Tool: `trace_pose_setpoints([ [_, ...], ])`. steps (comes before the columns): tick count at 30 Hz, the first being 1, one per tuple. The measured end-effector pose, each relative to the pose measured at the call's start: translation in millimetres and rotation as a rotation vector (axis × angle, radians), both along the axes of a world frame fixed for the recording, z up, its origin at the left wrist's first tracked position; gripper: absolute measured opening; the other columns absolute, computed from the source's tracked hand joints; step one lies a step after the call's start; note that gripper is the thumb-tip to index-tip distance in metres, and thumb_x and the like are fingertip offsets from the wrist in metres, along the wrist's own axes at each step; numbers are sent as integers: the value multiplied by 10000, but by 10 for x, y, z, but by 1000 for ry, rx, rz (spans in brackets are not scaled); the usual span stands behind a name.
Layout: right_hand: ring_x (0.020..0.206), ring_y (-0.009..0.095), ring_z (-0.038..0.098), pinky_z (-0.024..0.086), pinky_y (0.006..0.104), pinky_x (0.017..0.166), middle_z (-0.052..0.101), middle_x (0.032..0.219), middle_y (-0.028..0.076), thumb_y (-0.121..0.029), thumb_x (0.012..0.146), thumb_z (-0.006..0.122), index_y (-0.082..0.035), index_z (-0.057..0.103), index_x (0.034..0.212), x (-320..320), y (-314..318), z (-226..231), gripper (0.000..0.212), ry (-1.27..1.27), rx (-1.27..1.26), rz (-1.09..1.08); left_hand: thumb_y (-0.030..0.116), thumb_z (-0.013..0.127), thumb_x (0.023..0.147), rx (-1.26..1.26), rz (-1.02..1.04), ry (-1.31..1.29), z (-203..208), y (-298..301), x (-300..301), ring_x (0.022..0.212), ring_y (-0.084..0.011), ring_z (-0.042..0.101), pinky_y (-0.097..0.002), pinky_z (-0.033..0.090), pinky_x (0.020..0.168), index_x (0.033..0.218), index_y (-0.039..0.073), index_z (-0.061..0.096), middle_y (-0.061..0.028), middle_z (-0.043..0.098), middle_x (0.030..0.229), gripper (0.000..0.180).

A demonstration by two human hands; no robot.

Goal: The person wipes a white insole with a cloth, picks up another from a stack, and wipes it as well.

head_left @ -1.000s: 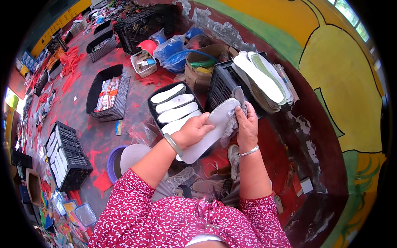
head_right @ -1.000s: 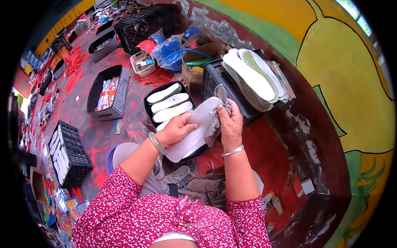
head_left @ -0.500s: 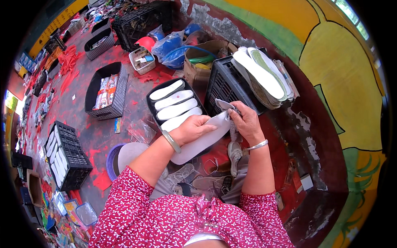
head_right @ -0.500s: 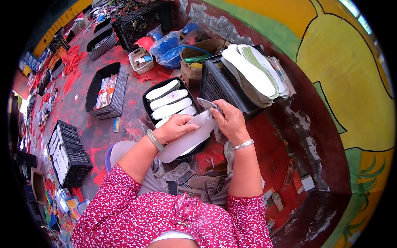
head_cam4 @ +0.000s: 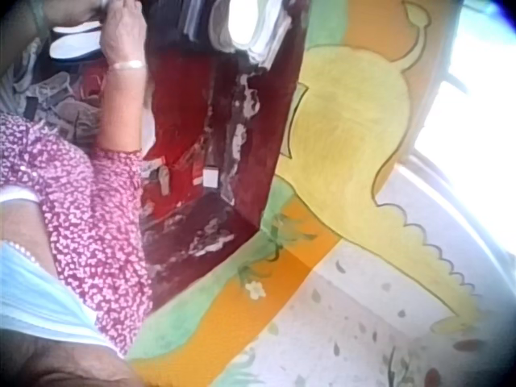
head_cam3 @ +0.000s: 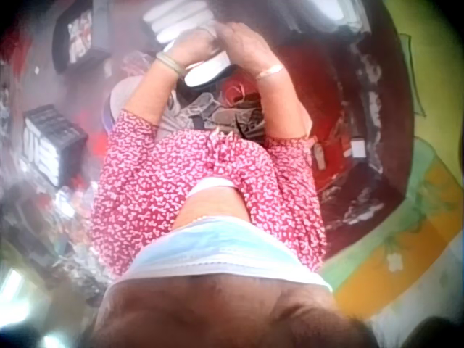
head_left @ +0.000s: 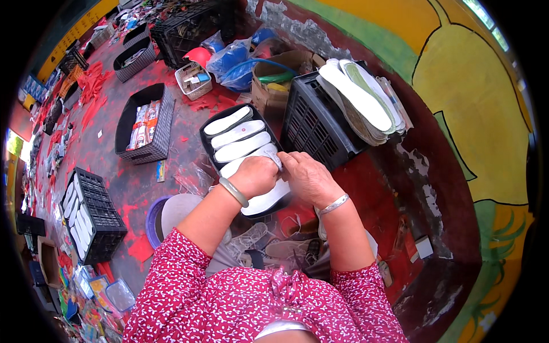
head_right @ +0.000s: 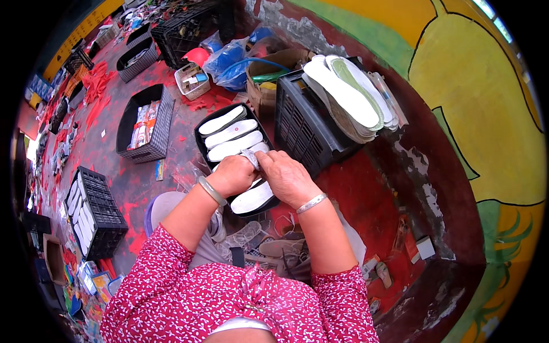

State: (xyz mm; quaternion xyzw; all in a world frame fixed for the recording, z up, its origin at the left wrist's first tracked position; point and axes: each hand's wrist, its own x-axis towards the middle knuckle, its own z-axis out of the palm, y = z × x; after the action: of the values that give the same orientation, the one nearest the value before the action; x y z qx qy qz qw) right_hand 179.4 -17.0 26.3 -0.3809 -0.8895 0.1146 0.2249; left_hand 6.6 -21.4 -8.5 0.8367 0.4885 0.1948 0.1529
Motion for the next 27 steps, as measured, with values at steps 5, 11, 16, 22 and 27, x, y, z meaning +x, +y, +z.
trace_pose_setpoints([
  [5, 795, 330, 574, 473, 413, 694, 592, 823, 131, -51, 760, 592, -35, 570, 859, 175, 123, 89, 102, 97, -110, 78, 221, 598, 801, 64, 16, 59, 129, -5, -29, 656, -350, 613, -434, 496, 595, 750, 51, 634, -160, 622, 682, 181],
  [11, 802, 331, 579, 480, 359, 705, 586, 821, 151, -48, 770, 618, -29, 596, 946, 358, 138, 228, 178, 243, -223, 51, 208, 581, 804, 89, -34, -215, 204, 33, -130, 676, -343, 608, -429, 487, 595, 756, 94, 622, -139, 627, 707, 130],
  [16, 734, 95, 559, 468, 250, 675, 624, 845, 38, -78, 872, 584, -6, 606, 1017, 667, 300, 91, 164, 606, -410, -193, 158, 616, 832, -231, 2, -599, 248, 57, -252, 591, -142, 593, -297, 466, 558, 852, 49, 659, -63, 637, 661, 119],
  [22, 880, 105, 590, 489, 236, 754, 615, 1041, 59, -167, 959, 494, 35, 512, 1203, 517, 272, 98, 318, 1335, -986, -3, 139, 582, 903, -601, -7, -1104, 210, 97, -252, 768, -42, 559, -204, 457, 664, 1061, -9, 609, 1, 633, 899, 218],
  [27, 937, 92, 564, 460, 227, 823, 594, 1094, 52, -108, 932, 535, 32, 467, 1258, 54, 181, -15, 361, 1352, -1107, 43, 148, 562, 923, -585, -39, -1235, 126, 122, -7, 812, -41, 547, -207, 461, 704, 1077, -16, 602, -8, 630, 937, 229],
])
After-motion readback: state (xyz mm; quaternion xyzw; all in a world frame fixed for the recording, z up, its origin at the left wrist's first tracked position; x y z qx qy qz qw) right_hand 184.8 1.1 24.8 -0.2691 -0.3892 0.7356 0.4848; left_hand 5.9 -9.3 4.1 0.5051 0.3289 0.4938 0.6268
